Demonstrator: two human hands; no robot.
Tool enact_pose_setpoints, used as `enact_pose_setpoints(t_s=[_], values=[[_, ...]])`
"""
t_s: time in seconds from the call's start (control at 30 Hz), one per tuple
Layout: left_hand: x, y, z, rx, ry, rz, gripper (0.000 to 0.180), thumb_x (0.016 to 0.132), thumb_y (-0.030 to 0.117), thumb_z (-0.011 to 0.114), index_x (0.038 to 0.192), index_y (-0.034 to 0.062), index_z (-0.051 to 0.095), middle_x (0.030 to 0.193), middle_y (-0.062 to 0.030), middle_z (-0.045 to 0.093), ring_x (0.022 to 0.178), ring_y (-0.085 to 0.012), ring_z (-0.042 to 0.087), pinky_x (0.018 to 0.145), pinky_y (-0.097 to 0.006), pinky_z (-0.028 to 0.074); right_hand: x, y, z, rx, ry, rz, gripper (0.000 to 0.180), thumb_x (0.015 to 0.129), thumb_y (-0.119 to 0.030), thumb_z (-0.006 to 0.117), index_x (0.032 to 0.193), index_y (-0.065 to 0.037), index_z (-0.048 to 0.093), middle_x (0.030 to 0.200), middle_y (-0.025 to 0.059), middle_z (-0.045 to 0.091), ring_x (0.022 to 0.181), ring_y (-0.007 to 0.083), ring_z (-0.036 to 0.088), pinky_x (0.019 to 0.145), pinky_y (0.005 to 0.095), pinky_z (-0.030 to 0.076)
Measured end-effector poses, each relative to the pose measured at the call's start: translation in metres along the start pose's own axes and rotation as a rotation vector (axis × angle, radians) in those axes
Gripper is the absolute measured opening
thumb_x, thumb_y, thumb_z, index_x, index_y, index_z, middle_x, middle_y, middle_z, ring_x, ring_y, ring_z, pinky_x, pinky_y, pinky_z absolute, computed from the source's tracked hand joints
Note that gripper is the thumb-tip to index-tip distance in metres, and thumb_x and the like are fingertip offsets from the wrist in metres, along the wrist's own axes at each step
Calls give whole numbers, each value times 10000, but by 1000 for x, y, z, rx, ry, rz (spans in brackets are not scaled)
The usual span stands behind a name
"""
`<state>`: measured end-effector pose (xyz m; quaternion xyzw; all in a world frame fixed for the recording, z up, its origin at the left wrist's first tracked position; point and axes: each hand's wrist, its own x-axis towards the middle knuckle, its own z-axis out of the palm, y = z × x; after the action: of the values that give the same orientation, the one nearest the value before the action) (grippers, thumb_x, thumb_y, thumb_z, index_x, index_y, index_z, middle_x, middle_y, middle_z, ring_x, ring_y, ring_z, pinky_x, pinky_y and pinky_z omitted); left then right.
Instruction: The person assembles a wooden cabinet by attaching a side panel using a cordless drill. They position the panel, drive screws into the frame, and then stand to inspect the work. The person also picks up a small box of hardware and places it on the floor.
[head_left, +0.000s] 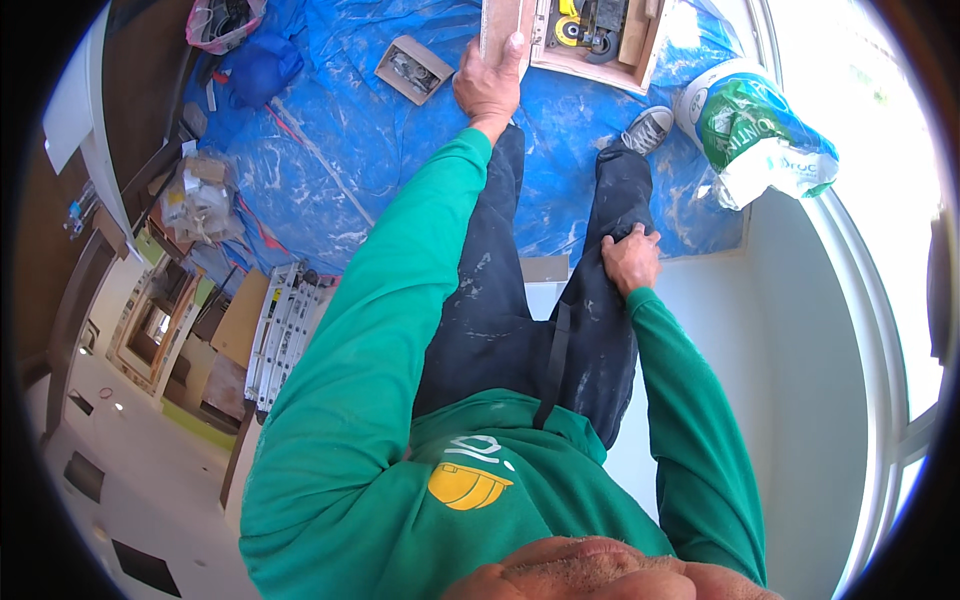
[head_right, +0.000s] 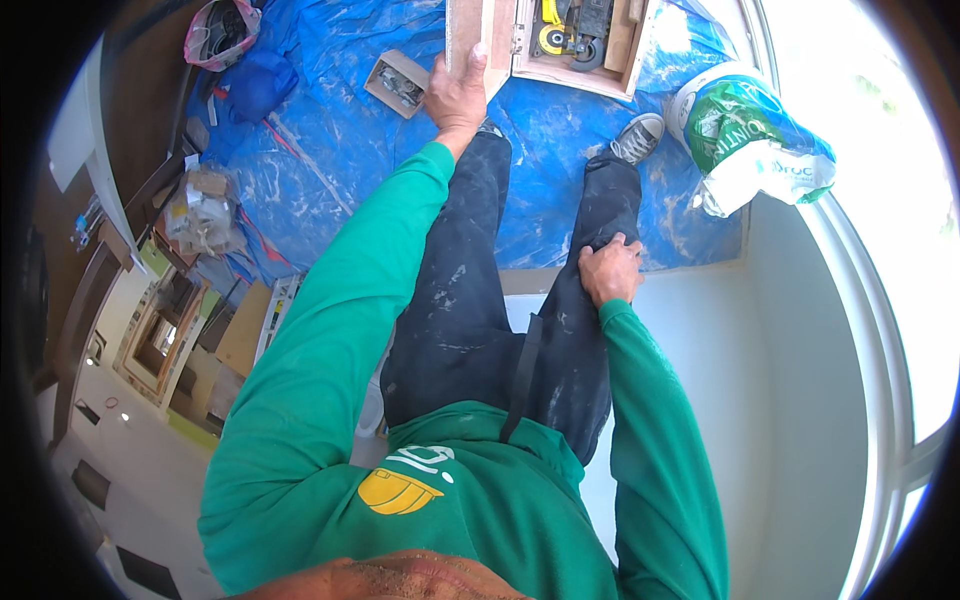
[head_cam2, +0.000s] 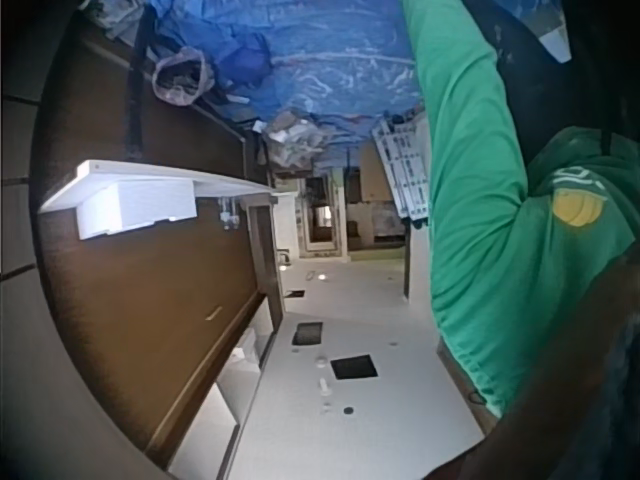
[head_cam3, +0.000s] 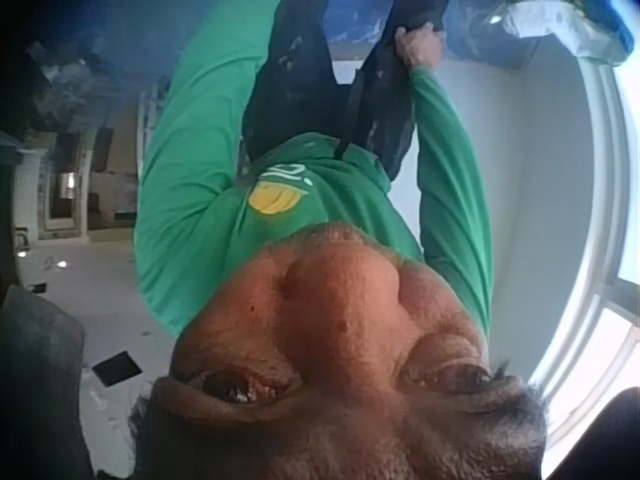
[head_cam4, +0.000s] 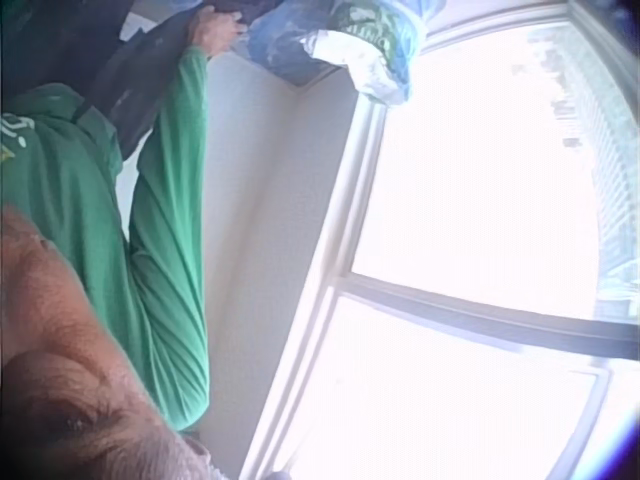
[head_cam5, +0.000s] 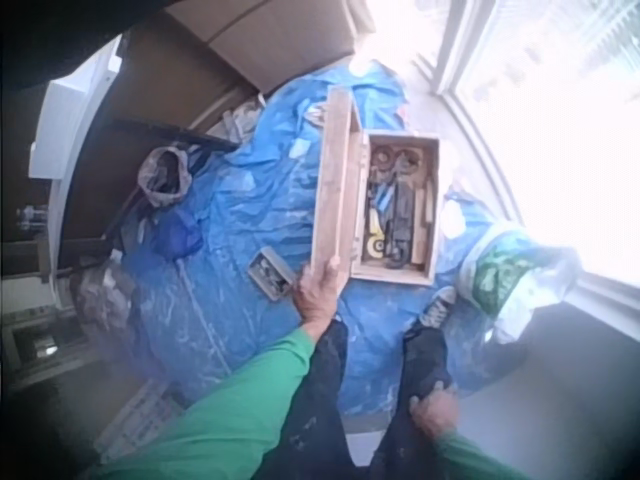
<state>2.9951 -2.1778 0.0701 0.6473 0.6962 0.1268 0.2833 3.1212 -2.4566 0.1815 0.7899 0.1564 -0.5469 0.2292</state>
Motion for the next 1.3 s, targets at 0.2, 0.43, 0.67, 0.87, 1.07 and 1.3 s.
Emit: enact_pose_setpoints(t_s=[0.2, 0.43, 0.67, 0.87, 1.07, 1.3], values=[[-1, -1, 2, -10, 30, 20, 820, 856, 785, 640, 1241, 63, 693, 1118, -202, 733, 1021, -439, 697, 891, -524, 532, 0, -1, 3, 17, 13, 10, 674, 892, -386, 673, 1422, 11, 546, 1440, 250, 488, 1340, 439, 521, 1079, 582, 465], [0, -3, 1, -15, 30, 26, 834, 855, 794, 636, 1220, 46, 692, 1088, -214, 738, 1016, -445, 700, 878, -510, 537, 0, -4, 6, 22, 2, 28, 665, 890, -383, 676, 1414, 5, 549, 1431, 242, 490, 1348, 435, 512, 1081, 581, 461], [3, -8, 6, -22, 32, 12, 823, 844, 794, 648, 1185, 48, 700, 1080, -204, 737, 990, -447, 700, 842, -524, 544, 2, -6, 8, -4, -20, 32, 717, 905, -426, 680, 1469, -13, 519, 1456, 245, 487, 1337, 460, 523, 1078, 575, 479], [2, -10, 9, -3, 58, 40, 816, 857, 808, 624, 1120, 40, 706, 993, -193, 752, 953, -420, 722, 828, -495, 552, 4, -6, 10, 25, -12, 41, 681, 894, -380, 673, 1444, -6, 532, 1466, 243, 473, 1364, 432, 504, 1082, 578, 458], [2, -13, 11, -9, 48, 45, 813, 877, 809, 601, 1101, 35, 704, 968, -177, 768, 947, -390, 738, 842, -472, 558, 1, -9, 0, 36, -40, 42, 678, 899, -377, 673, 1448, -4, 532, 1472, 248, 476, 1358, 434, 513, 1082, 580, 461], [2, -11, 8, -38, 4, 10, 798, 863, 759, 665, 1170, 23, 701, 1049, -196, 736, 979, -410, 709, 852, -504, 550, 5, -5, -4, 65, -54, 49, 684, 911, -379, 669, 1468, -9, 523, 1550, 259, 434, 1395, 436, 489, 1115, 590, 432]])
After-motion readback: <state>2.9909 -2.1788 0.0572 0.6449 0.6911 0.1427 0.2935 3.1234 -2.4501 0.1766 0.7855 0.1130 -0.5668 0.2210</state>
